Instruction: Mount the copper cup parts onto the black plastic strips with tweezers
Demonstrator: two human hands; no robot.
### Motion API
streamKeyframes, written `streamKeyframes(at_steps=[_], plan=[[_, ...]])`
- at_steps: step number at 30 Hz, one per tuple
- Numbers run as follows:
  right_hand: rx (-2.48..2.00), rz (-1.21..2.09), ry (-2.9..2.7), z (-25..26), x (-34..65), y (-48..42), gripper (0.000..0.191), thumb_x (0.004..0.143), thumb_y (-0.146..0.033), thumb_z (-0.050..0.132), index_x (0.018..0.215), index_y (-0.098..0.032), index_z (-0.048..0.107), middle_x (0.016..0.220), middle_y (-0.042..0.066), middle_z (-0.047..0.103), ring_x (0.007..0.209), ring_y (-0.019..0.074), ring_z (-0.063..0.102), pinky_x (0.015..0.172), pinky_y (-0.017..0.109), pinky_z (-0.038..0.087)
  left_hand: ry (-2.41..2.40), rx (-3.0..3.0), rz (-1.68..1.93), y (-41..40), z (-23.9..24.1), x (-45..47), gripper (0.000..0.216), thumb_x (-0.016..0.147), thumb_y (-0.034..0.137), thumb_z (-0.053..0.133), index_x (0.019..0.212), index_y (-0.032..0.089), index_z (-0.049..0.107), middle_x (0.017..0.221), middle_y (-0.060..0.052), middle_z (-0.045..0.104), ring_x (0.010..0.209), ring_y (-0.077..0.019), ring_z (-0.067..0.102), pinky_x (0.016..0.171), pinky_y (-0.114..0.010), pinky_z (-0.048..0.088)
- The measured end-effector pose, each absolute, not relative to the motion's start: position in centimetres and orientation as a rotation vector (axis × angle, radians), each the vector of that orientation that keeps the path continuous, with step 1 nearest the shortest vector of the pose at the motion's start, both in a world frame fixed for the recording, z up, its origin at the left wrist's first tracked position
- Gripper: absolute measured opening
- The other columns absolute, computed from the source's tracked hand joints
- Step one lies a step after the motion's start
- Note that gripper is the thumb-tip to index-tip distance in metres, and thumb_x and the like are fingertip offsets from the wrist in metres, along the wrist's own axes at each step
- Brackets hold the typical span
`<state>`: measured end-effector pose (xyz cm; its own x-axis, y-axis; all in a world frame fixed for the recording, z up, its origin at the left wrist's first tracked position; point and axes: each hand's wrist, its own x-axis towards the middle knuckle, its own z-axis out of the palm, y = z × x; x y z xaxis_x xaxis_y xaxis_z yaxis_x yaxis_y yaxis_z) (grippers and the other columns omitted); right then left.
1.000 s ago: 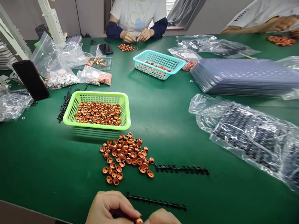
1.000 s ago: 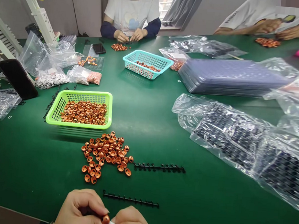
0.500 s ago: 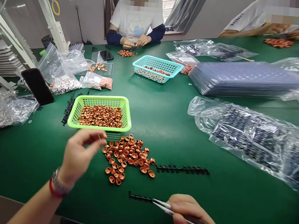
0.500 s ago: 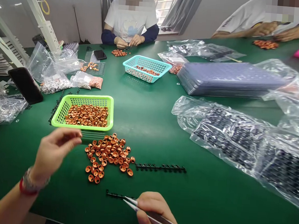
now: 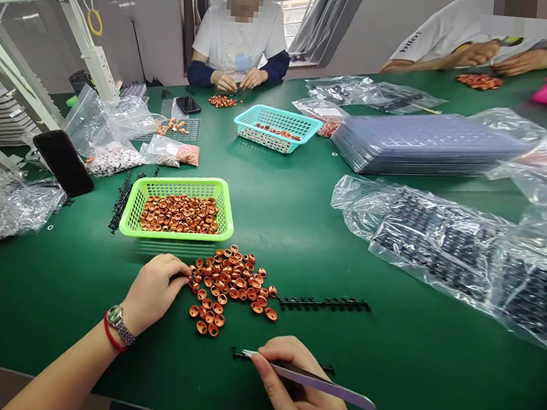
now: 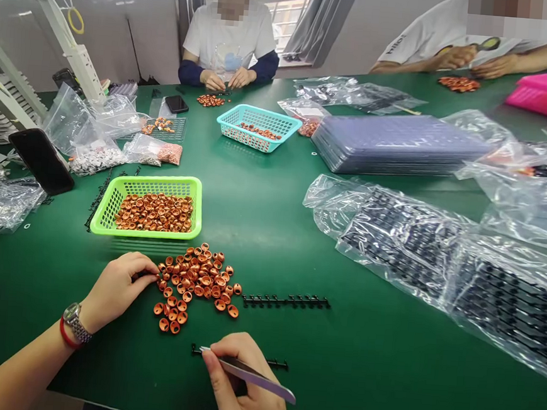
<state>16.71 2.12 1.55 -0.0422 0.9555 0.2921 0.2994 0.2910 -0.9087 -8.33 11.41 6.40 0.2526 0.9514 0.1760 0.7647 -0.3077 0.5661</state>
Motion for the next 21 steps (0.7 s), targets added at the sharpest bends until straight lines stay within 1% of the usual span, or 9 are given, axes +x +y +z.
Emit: streamKeyframes(at_steps=[4, 5, 7, 9, 11, 13, 16, 18, 21], plan=[[-1.218, 0.799, -1.612, 1.1, 16.3, 2.2, 0.012, 0.101, -0.024, 0.065, 0.089, -0.024, 0.067, 0.077, 0.001, 0.066, 0.060, 0.0152, 0.063, 0.051, 0.023, 0.052, 1.545, 2.122, 0.769, 8.5, 7.3, -6.5, 0.018, 0.091, 0.006, 0.061, 0.093, 0.019, 0.074, 0.088, -0.004, 0.077, 0.082, -0.0211, 0.072, 0.078, -0.032, 0.061], [-1.216, 0.793, -1.621, 1.1, 16.3, 2.3, 0.012, 0.101, -0.024, 0.065, 0.089, -0.025, 0.067, 0.077, 0.000, 0.066, 0.060, 0.0150, 0.063, 0.051, 0.023, 0.052, 1.479, 2.099, 0.797, 7.3, 7.3, -5.7, 0.020, 0.091, 0.006, 0.060, 0.096, 0.019, 0.074, 0.089, -0.004, 0.076, 0.081, -0.0199, 0.073, 0.077, -0.030, 0.061], [-1.207, 0.791, -1.636, 1.0, 16.2, 2.3, 0.011, 0.101, -0.023, 0.065, 0.090, -0.025, 0.067, 0.077, 0.000, 0.066, 0.061, 0.0153, 0.064, 0.053, 0.023, 0.053, 1.329, 2.104, 0.824, 5.0, 7.0, -4.3, 0.025, 0.091, 0.003, 0.057, 0.096, 0.019, 0.076, 0.089, -0.005, 0.077, 0.081, -0.0187, 0.074, 0.075, -0.026, 0.061], [-1.195, 0.797, -1.644, 1.1, 16.2, 2.3, 0.011, 0.101, -0.022, 0.065, 0.091, -0.025, 0.067, 0.078, 0.000, 0.067, 0.064, 0.0159, 0.067, 0.056, 0.023, 0.055, 1.191, 2.218, 0.858, 3.2, 6.1, -3.3, 0.028, 0.089, 0.001, 0.054, 0.097, 0.018, 0.074, 0.092, -0.006, 0.080, 0.079, -0.0196, 0.075, 0.071, -0.027, 0.062], [-1.185, 0.808, -1.646, 1.1, 16.2, 2.3, 0.010, 0.101, -0.022, 0.064, 0.092, -0.025, 0.067, 0.080, 0.001, 0.069, 0.068, 0.0166, 0.070, 0.060, 0.023, 0.058, 1.116, 2.362, 0.875, 2.2, 5.2, -2.8, 0.029, 0.088, 0.001, 0.051, 0.099, 0.016, 0.073, 0.100, -0.008, 0.082, 0.078, -0.0215, 0.076, 0.070, -0.030, 0.063], [-1.173, 0.811, -1.645, 1.0, 16.1, 2.3, 0.010, 0.101, -0.021, 0.064, 0.092, -0.025, 0.067, 0.080, 0.000, 0.069, 0.069, 0.0165, 0.070, 0.061, 0.023, 0.058, 1.105, 2.459, 0.874, 1.9, 4.3, -2.6, 0.028, 0.090, 0.002, 0.049, 0.099, 0.016, 0.071, 0.104, -0.009, 0.083, 0.077, -0.0219, 0.076, 0.069, -0.031, 0.063], [-1.166, 0.811, -1.638, 1.0, 16.0, 2.4, 0.011, 0.101, -0.019, 0.064, 0.092, -0.025, 0.067, 0.080, 0.000, 0.069, 0.068, 0.0157, 0.069, 0.062, 0.023, 0.057, 1.123, 2.544, 0.923, 1.9, 3.2, -2.6, 0.029, 0.102, 0.009, 0.042, 0.100, 0.016, 0.070, 0.099, -0.008, 0.084, 0.075, -0.0198, 0.076, 0.068, -0.030, 0.062], [-1.148, 0.813, -1.616, 1.0, 15.9, 2.5, 0.013, 0.102, -0.019, 0.063, 0.091, -0.024, 0.066, 0.079, 0.000, 0.068, 0.068, 0.0157, 0.068, 0.062, 0.023, 0.056, 1.135, 2.609, 1.034, 2.0, 2.5, -2.5, 0.038, 0.109, 0.015, 0.034, 0.098, 0.017, 0.070, 0.092, -0.008, 0.084, 0.071, -0.0182, 0.076, 0.066, -0.028, 0.060], [-1.099, 0.788, -1.607, 0.9, 15.6, 3.0, 0.020, 0.105, -0.031, 0.059, 0.088, -0.023, 0.068, 0.077, 0.002, 0.070, 0.068, 0.0164, 0.068, 0.061, 0.025, 0.055, 1.161, 2.674, 1.202, 2.2, 0.9, -2.8, 0.047, 0.113, 0.017, 0.028, 0.095, 0.019, 0.071, 0.083, -0.005, 0.084, 0.068, -0.0165, 0.075, 0.064, -0.026, 0.056]])
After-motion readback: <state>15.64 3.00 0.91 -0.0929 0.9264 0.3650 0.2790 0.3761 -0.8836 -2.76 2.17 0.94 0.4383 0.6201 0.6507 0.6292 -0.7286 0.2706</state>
